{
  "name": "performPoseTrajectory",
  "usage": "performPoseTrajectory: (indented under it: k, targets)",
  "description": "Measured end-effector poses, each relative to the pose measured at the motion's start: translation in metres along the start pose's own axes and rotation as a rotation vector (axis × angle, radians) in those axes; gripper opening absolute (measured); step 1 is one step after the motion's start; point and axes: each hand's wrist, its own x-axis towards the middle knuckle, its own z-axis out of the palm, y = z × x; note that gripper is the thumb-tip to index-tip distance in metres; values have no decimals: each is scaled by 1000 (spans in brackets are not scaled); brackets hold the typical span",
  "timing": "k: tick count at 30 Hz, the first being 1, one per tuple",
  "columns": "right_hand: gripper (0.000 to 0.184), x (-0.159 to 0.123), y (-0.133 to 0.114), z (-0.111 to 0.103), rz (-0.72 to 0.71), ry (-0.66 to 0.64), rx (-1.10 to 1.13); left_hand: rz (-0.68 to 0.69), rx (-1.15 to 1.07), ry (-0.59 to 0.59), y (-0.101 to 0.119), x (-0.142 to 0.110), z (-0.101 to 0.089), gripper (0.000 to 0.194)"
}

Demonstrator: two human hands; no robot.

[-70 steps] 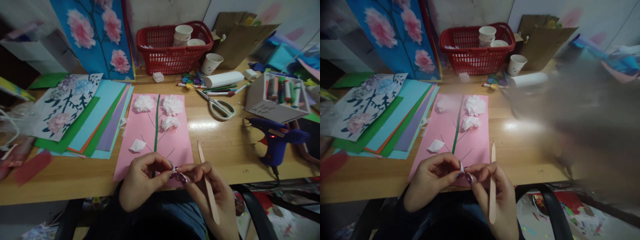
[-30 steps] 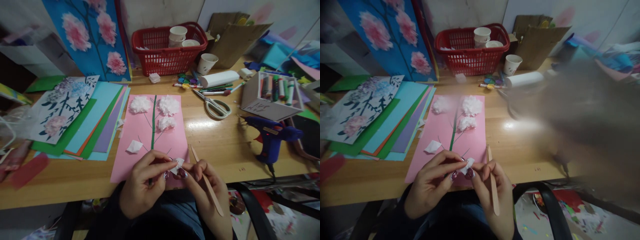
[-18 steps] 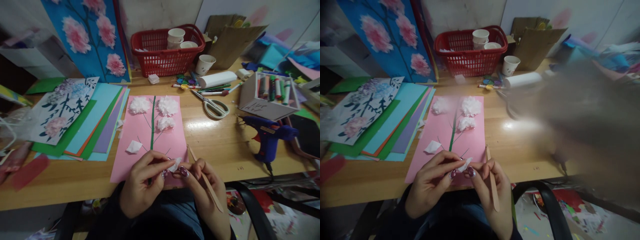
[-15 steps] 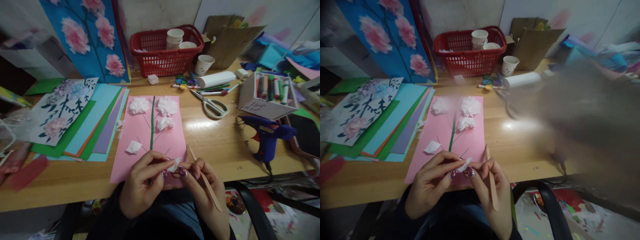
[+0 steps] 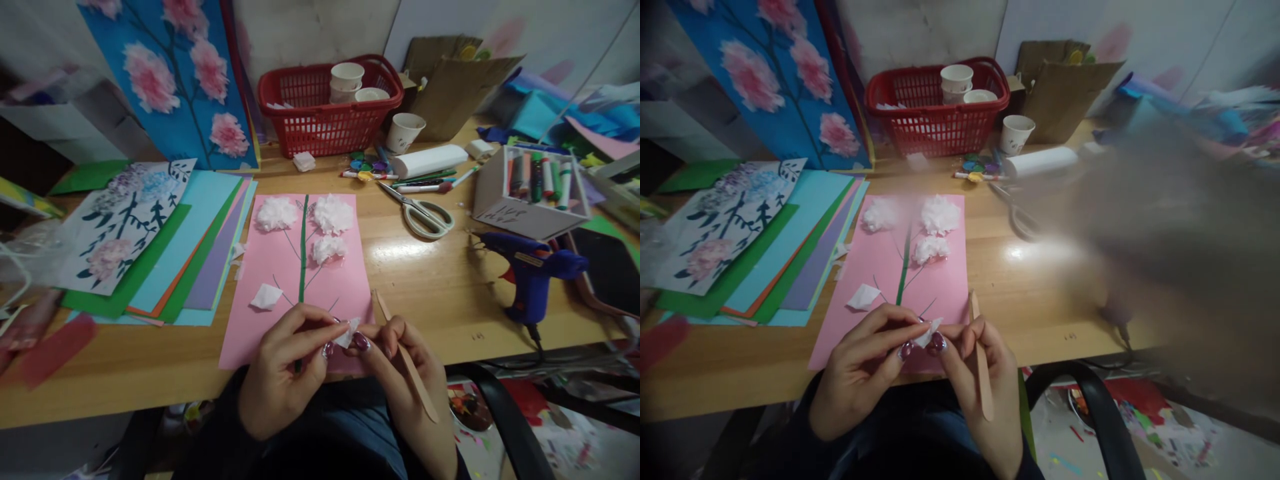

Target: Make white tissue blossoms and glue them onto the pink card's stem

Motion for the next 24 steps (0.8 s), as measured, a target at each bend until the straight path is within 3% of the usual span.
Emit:
performPoseTrajectory:
  k: [14, 19, 24]
  targets:
    - [31, -3, 3, 8, -105, 43, -90, -31, 65, 54, 0, 3, 3, 25]
    - [27, -2, 7, 9, -167, -18, -206, -142, 124, 98, 0, 0, 5, 23]
    - [24, 6, 12, 6, -291, -101, -297, -146, 120, 119, -3, 0, 7, 21]
